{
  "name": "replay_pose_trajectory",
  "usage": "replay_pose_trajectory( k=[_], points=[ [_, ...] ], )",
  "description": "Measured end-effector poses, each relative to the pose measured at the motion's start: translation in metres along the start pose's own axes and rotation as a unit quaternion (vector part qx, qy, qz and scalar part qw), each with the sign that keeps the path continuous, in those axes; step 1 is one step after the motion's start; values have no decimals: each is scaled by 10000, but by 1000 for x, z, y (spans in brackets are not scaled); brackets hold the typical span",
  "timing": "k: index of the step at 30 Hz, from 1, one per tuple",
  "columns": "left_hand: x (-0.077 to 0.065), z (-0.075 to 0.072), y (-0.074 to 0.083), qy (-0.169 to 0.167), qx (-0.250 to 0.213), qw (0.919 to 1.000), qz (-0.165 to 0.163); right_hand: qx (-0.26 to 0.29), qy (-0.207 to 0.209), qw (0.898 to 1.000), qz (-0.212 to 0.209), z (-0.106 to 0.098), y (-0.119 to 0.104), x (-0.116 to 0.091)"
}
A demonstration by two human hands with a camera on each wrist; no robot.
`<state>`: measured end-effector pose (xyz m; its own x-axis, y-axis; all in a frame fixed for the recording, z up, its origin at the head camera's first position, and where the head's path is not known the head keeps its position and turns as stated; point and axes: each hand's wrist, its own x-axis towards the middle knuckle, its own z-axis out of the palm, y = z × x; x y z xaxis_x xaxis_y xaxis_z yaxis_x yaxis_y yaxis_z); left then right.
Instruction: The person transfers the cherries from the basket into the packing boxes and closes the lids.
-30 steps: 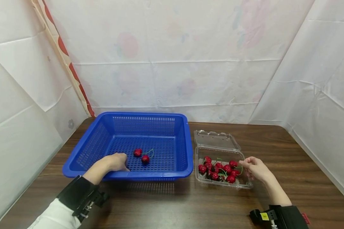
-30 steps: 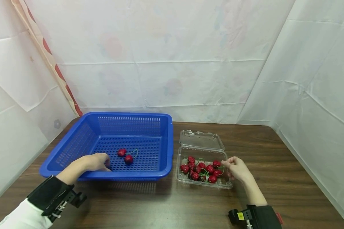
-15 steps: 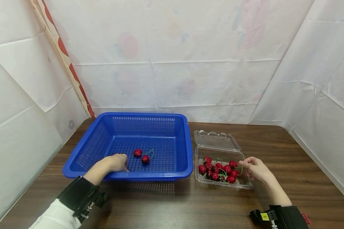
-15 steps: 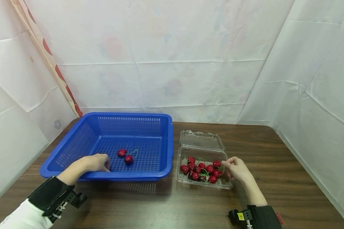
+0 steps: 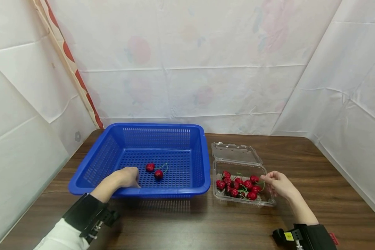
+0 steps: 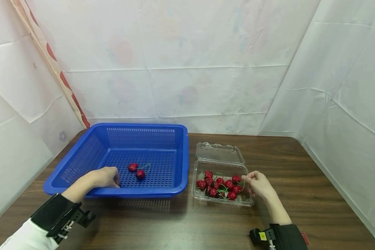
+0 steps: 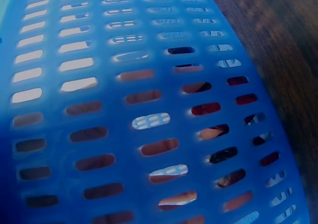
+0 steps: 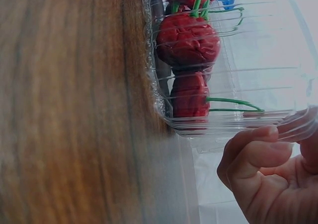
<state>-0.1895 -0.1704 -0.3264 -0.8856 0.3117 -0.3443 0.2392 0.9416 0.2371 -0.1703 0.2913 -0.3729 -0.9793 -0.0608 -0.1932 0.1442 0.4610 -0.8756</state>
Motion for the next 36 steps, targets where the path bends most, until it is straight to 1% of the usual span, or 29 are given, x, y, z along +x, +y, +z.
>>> replay_pose_trajectory(
  k=[4,11,15,20,23,27,36],
  points=[
    [-1,0,1,201,-117,9996,-177,-30,16,10000,16,0,0,0],
    [-1,-3,2,514,-277,9977,-343,-9,29,10000,39,1,0,0],
    [-1,-3,3,679,-426,9957,-470,10,32,10000,58,1,-1,0],
    [-2,-4,6,999,-580,9919,-535,31,46,9999,91,1,-1,-1],
    [-3,-4,8,1210,-591,9895,-523,36,53,9999,101,1,-1,-1],
    [-5,-4,11,1515,-610,9858,-391,34,62,9999,118,1,-1,-1],
    [-8,-3,23,2041,-956,9742,-102,-1,83,9999,104,1,-2,-1]
  ],
)
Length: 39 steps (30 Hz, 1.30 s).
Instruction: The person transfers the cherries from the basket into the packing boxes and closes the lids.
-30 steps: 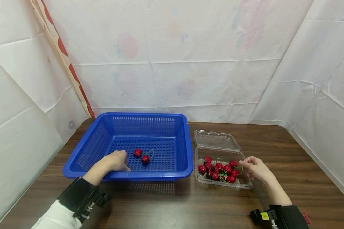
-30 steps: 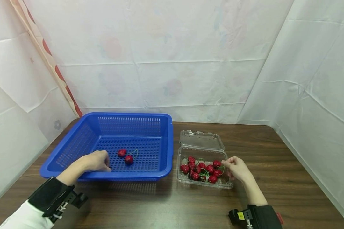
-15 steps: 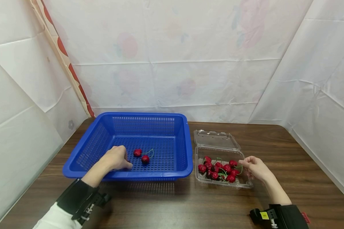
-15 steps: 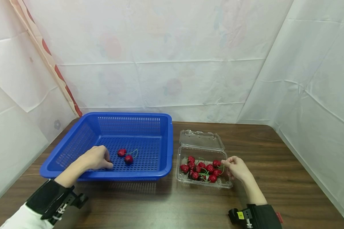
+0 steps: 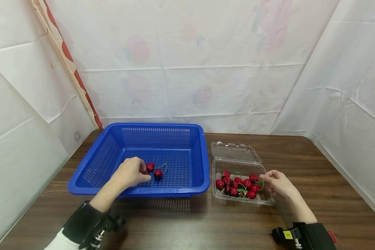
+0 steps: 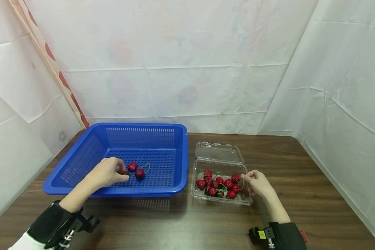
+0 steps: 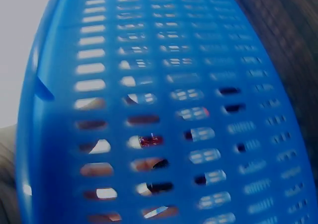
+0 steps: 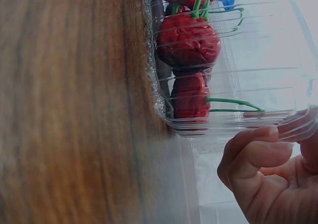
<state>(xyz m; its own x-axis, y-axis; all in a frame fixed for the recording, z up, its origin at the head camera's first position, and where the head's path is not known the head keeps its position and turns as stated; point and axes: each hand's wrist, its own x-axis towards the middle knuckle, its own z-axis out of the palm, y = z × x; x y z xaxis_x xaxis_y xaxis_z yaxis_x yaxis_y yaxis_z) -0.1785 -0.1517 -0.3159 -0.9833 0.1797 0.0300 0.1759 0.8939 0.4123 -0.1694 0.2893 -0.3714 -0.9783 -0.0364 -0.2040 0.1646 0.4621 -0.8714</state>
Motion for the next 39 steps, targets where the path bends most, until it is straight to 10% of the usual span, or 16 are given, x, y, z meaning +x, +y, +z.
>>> replay_pose_trajectory(
  k=[39],
  points=[
    [-26,20,80,1401,-689,9782,1365,-9,-29,10000,-41,-1,0,0]
  ],
)
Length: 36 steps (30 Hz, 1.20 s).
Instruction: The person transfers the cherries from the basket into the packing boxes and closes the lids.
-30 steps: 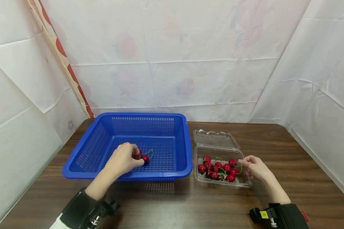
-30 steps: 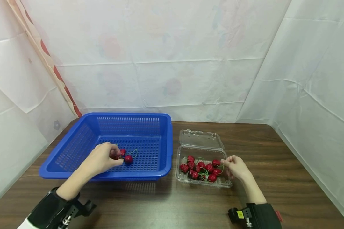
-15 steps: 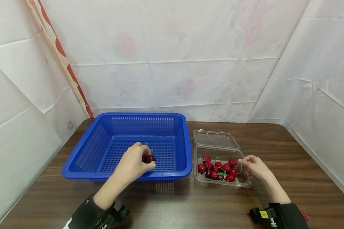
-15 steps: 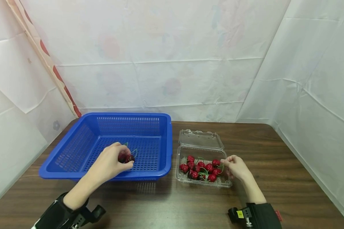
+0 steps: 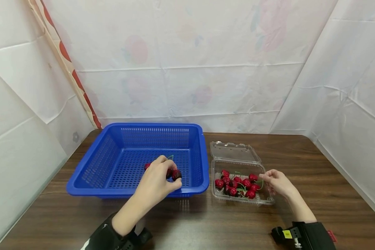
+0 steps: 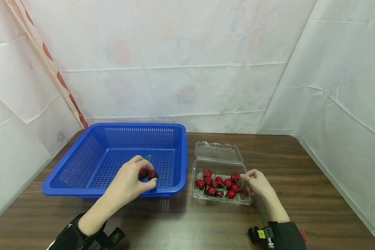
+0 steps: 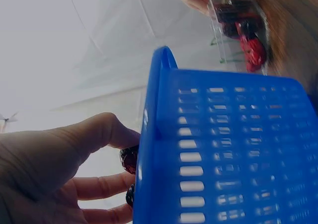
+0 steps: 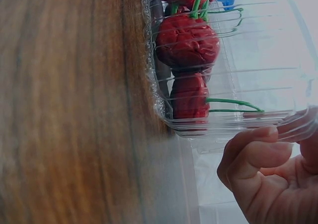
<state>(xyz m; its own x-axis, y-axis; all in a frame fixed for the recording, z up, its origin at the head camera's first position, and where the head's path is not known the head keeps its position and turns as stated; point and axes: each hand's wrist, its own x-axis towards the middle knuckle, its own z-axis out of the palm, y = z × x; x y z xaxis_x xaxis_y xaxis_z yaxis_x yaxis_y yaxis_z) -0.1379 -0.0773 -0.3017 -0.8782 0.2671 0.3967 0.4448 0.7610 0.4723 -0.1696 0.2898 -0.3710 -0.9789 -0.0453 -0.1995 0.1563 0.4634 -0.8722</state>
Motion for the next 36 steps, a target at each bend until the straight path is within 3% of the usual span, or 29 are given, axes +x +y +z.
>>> replay_pose_trajectory(
  k=[13,24,36],
  points=[
    [6,13,23,-24,-141,9993,349,-37,-57,9999,-123,-1,-1,0],
    [14,28,42,-347,-360,9967,645,-10,-34,9999,-105,-1,0,0],
    [22,46,70,-799,-214,9920,951,-60,-38,9999,-117,0,-1,0]
  ],
)
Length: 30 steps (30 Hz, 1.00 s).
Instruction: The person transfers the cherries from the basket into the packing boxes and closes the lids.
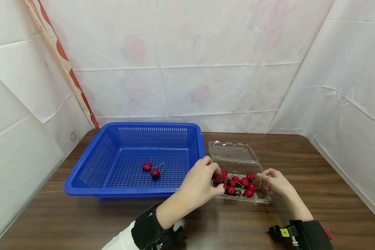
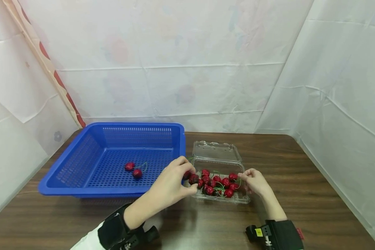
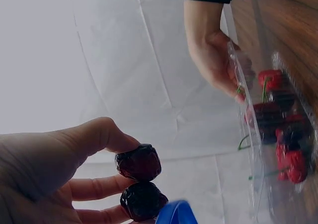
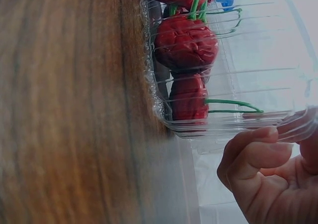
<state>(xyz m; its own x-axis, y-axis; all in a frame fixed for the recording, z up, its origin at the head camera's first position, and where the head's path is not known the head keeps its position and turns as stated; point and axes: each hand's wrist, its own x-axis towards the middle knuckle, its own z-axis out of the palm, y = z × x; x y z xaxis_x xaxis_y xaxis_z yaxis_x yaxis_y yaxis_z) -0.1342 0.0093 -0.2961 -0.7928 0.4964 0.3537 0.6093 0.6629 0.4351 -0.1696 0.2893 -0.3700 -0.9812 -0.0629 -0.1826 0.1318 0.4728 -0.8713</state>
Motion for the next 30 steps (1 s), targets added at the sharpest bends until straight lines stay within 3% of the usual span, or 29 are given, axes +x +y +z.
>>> replay_pose_trajectory(
  k=[11,30],
  points=[
    [12,25,17,-285,388,9981,385,15,-19,10000,7,0,0,0],
    [39,65,28,-573,499,9963,400,150,102,9996,233,1,1,1]
  ],
)
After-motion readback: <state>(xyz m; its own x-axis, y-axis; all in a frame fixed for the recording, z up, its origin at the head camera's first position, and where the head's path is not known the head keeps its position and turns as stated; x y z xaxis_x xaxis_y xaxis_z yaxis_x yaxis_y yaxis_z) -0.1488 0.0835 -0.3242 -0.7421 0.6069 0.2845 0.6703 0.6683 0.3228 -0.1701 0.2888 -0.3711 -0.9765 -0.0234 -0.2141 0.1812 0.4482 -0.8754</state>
